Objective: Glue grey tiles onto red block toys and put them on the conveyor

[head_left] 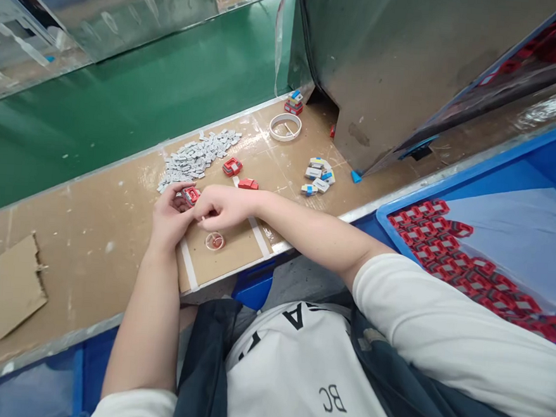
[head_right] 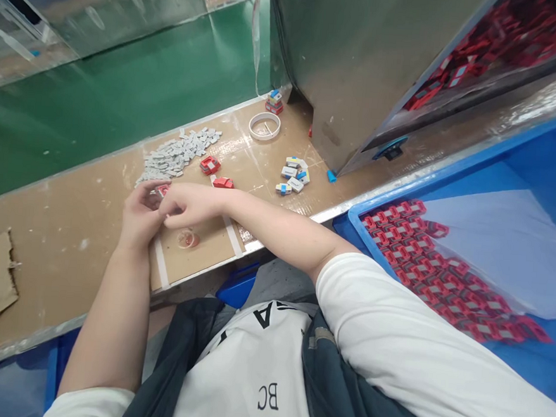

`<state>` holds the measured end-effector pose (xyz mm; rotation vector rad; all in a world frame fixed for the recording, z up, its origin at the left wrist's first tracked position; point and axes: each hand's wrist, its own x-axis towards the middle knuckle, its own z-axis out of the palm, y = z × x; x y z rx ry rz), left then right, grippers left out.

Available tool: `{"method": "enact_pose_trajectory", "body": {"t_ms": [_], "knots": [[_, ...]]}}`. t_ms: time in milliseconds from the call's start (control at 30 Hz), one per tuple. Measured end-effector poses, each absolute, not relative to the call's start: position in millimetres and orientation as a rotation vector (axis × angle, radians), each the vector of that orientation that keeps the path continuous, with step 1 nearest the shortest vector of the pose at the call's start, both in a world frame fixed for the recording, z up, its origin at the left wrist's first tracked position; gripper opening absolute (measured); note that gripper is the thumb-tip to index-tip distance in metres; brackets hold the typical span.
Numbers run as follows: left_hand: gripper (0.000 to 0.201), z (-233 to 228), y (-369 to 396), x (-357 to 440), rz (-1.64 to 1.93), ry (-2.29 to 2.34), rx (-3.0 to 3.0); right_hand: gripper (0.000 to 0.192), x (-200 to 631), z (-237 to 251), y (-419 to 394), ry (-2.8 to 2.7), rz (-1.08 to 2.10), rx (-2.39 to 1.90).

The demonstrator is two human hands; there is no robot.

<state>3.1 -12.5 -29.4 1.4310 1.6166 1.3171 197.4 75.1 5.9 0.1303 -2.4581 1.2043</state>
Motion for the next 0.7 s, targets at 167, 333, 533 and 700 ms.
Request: {"method": "enact_pose_trajectory", "body": {"t_ms": [167, 333, 533, 700], "knots": [[0.059, -28, -14, 4, 1.305, 1.616, 1.435, 0.035, 199, 7, 70, -2.699, 1.086, 0.096], [0.059, -28, -15, 5, 1.299, 1.608, 1.436, 0.034, 200, 8, 70, -2.804, 1.039, 0.054], [0.059, -30, -13, 2, 1.283, 1.622, 1.483, 0.032, 198, 4, 74, -2.616, 1.182, 0.081], [0.059, -31, -14, 2, 1.254, 1.647, 1.505, 0.034, 194, -3, 92, -2.178, 1.216, -0.184]]}}
